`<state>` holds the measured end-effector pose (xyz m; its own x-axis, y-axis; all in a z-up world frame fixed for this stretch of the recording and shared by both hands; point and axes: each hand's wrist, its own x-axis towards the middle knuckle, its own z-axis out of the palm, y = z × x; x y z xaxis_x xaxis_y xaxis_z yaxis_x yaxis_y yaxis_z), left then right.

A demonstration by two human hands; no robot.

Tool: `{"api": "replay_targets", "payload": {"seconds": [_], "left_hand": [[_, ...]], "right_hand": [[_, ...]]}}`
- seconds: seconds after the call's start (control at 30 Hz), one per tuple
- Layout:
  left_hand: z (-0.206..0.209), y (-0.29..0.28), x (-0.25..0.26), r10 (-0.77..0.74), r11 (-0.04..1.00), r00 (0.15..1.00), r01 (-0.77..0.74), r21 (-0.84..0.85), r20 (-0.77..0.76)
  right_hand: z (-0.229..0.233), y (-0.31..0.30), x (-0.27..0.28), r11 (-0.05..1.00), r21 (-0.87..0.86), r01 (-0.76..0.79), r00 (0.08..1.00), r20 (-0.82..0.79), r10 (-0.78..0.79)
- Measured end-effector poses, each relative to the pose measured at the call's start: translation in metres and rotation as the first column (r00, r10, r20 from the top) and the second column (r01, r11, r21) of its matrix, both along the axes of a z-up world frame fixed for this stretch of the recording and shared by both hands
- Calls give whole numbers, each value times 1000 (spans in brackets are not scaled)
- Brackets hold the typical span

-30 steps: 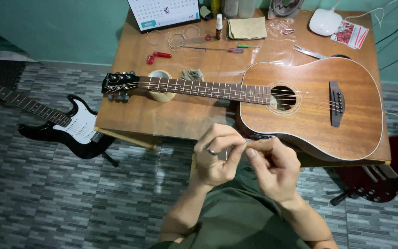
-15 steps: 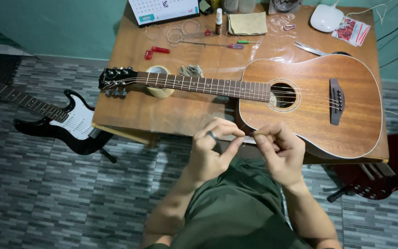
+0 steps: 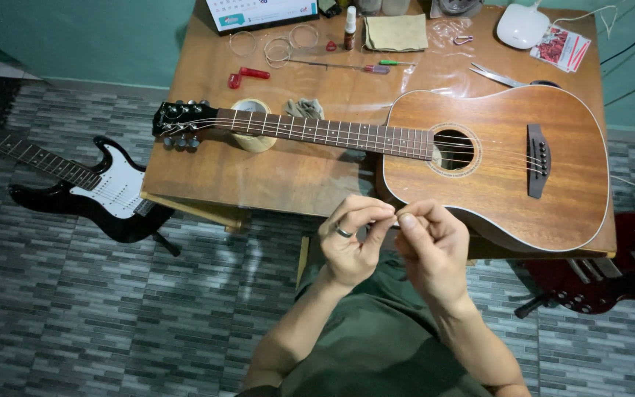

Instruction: The person changes a string on an acoustic guitar. They remove the old string from the headstock, thread a new string through the bridge, and wind it onto the tuning peg.

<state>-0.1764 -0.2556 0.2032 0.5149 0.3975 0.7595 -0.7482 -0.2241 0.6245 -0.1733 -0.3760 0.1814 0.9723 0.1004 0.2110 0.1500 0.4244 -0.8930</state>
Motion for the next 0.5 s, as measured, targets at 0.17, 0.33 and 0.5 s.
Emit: {"api": "replay_targets", "payload": {"seconds": [0.17, 0.33, 0.5], "left_hand": [[4, 19, 1, 244, 846, 968, -245, 474, 65], [-5, 29, 3, 231, 633, 961, -269, 726, 155], [11, 42, -5, 24, 753, 993, 59, 655, -116]], "right_hand": [[12, -19, 2, 695, -615, 372, 864, 504, -15], [2, -22, 7, 463, -707, 535, 716, 670, 196], [1, -28, 15, 656, -701, 281, 900, 430, 75]]}}
